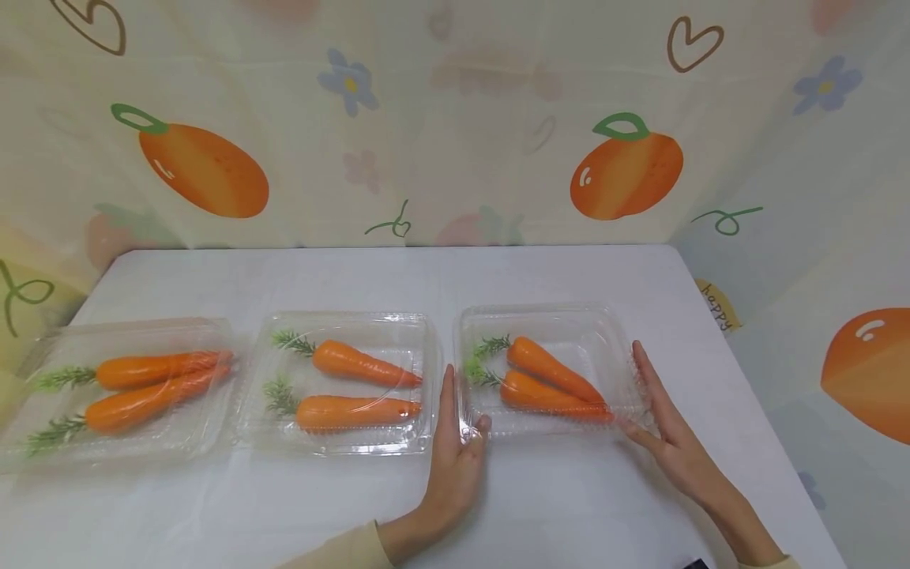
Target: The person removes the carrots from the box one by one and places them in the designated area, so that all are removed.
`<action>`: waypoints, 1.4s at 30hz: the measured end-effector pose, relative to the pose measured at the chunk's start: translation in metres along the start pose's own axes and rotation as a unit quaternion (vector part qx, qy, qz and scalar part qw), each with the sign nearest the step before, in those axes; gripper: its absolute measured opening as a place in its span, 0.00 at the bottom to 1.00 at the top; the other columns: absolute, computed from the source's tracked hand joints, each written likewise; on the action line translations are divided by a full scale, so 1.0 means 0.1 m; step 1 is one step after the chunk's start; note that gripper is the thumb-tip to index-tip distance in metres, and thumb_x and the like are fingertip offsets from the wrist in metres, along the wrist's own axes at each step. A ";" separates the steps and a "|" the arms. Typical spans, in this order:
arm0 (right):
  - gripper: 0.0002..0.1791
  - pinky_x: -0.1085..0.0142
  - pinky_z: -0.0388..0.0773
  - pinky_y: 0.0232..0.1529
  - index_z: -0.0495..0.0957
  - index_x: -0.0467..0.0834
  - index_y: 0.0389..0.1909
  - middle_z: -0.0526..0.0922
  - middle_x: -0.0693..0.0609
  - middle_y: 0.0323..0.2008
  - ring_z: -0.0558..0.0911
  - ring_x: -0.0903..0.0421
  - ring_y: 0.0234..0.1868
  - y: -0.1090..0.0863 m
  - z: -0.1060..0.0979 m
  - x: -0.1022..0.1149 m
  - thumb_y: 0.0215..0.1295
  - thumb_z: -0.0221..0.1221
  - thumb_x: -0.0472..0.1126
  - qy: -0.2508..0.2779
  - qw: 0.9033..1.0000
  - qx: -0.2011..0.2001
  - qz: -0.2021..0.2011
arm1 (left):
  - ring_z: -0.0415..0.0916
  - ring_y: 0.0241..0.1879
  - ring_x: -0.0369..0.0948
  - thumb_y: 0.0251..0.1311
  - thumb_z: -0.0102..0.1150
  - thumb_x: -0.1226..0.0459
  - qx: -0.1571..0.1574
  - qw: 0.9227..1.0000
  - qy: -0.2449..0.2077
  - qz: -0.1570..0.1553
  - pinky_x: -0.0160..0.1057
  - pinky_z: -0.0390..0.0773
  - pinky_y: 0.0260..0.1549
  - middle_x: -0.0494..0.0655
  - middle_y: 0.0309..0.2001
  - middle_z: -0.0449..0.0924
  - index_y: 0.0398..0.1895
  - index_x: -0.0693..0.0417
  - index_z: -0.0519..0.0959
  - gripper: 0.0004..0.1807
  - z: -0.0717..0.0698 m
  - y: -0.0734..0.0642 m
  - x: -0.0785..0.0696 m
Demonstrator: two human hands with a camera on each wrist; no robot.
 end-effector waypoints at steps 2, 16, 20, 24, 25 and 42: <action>0.50 0.85 0.44 0.66 0.35 0.42 0.78 0.35 0.48 0.79 0.39 0.66 0.76 0.00 -0.01 0.01 0.61 0.48 0.16 -0.036 0.999 -0.009 -0.005 | 0.37 0.76 0.38 0.71 0.46 0.68 -0.002 1.000 -0.005 -0.009 0.38 0.40 0.73 0.39 0.79 0.37 0.79 0.45 0.38 0.40 0.01 0.00 0.00; 0.46 0.87 0.45 0.63 0.44 0.48 0.79 0.51 0.55 0.77 0.47 0.72 0.74 0.05 -0.12 0.15 0.65 0.53 0.24 -0.175 0.984 -0.045 0.010 | 0.41 0.76 0.39 0.69 0.51 0.68 0.009 1.000 0.025 0.005 0.46 0.44 0.73 0.41 0.78 0.44 0.79 0.51 0.45 0.40 0.00 0.00 0.03; 0.44 0.86 0.48 0.62 0.48 0.46 0.78 0.51 0.51 0.77 0.49 0.70 0.74 0.07 -0.14 0.20 0.64 0.54 0.24 -0.174 0.983 -0.054 0.010 | 0.39 0.76 0.39 0.66 0.51 0.71 0.021 0.999 0.044 0.006 0.47 0.44 0.73 0.42 0.78 0.42 0.79 0.52 0.44 0.42 -0.01 0.03 0.02; 0.45 0.85 0.50 0.62 0.53 0.42 0.76 0.53 0.46 0.76 0.52 0.66 0.74 0.11 -0.17 0.27 0.58 0.57 0.20 -0.175 0.983 -0.058 -0.012 | 0.38 0.76 0.39 0.64 0.50 0.73 0.031 0.998 0.048 0.001 0.47 0.44 0.73 0.42 0.79 0.40 0.79 0.52 0.42 0.43 -0.02 0.05 0.02; 0.45 0.84 0.52 0.62 0.55 0.40 0.75 0.54 0.46 0.76 0.52 0.65 0.75 0.12 -0.18 0.28 0.56 0.58 0.19 -0.177 0.982 -0.058 -0.019 | 0.38 0.76 0.38 0.64 0.49 0.73 0.032 0.998 0.047 0.000 0.47 0.44 0.73 0.41 0.79 0.40 0.79 0.52 0.42 0.43 -0.02 0.05 0.02; 0.48 0.86 0.61 0.58 0.68 0.40 0.69 0.66 0.52 0.71 0.62 0.67 0.69 0.28 -0.33 0.45 0.42 0.70 0.19 -0.181 0.981 -0.064 -0.034 | 0.41 0.76 0.40 0.61 0.63 0.65 0.029 0.998 0.057 -0.018 0.50 0.45 0.73 0.39 0.78 0.41 0.79 0.46 0.44 0.49 -0.03 0.05 0.02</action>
Point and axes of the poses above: each hand's wrist, its own y-axis towards the middle knuckle, its own z-axis out of the palm, x = y × z, the point moved 1 cm from there along y, towards the middle knuckle
